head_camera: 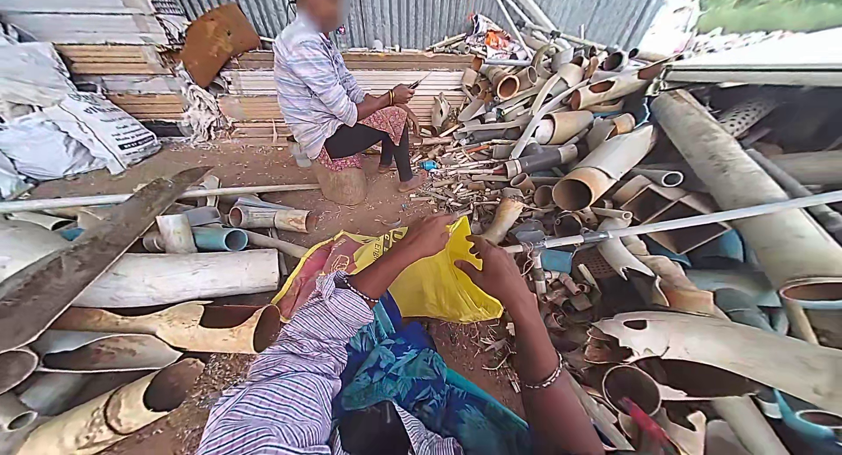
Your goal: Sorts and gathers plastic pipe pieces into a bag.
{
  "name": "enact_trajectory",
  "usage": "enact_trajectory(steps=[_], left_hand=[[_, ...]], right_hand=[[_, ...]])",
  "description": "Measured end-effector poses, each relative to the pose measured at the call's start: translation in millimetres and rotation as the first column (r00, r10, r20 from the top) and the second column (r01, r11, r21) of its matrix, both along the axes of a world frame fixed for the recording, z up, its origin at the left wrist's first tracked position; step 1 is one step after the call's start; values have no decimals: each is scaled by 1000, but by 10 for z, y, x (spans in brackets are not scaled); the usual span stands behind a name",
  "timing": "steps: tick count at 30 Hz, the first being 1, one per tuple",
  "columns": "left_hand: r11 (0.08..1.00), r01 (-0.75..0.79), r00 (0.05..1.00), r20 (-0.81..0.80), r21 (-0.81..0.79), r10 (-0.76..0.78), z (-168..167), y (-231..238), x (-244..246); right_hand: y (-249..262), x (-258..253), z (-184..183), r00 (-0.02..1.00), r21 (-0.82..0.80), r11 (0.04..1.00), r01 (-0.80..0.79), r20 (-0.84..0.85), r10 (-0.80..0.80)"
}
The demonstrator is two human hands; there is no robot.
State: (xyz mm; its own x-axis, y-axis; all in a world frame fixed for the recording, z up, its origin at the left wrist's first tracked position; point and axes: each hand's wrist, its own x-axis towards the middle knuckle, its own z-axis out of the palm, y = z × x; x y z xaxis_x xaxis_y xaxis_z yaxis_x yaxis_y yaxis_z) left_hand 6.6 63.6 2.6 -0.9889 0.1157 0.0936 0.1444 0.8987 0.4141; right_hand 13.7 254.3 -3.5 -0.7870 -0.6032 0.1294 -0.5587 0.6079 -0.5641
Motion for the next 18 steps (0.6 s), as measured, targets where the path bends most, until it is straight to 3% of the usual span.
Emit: enact_trajectory(steps=[3, 7, 10, 12, 15, 16, 18], left_hand=[[994, -80, 996, -24, 67, 82, 158, -165, 66], [893, -193, 978, 6, 407, 209, 375, -585, 344], [758, -92, 996, 58, 646, 72, 321, -976, 723], [683, 51, 990, 52, 729, -129, -3, -1267, 923], [443, 136, 955, 2, 886, -297, -689, -1417, 1047], [321, 69, 964, 20, 944, -266, -857, -1321, 1161], [109, -114, 992, 119, 987, -42, -798, -966, 1385]], right_hand=[[-182, -197, -564, 967, 169, 986, 8, 251, -51], [-303, -145, -987, 933, 149, 988, 43, 347, -94], [-295, -112, -991, 934, 184, 981, 66, 336, -126], [-261, -93, -1001, 933, 170, 983, 67, 338, -122], [-287, -121, -995, 947, 63, 995, 76, 308, -92], [-305, -90, -1009, 948, 49, 996, 70, 307, -82], [-348, -52, -974, 952, 39, 997, 60, 299, -68]])
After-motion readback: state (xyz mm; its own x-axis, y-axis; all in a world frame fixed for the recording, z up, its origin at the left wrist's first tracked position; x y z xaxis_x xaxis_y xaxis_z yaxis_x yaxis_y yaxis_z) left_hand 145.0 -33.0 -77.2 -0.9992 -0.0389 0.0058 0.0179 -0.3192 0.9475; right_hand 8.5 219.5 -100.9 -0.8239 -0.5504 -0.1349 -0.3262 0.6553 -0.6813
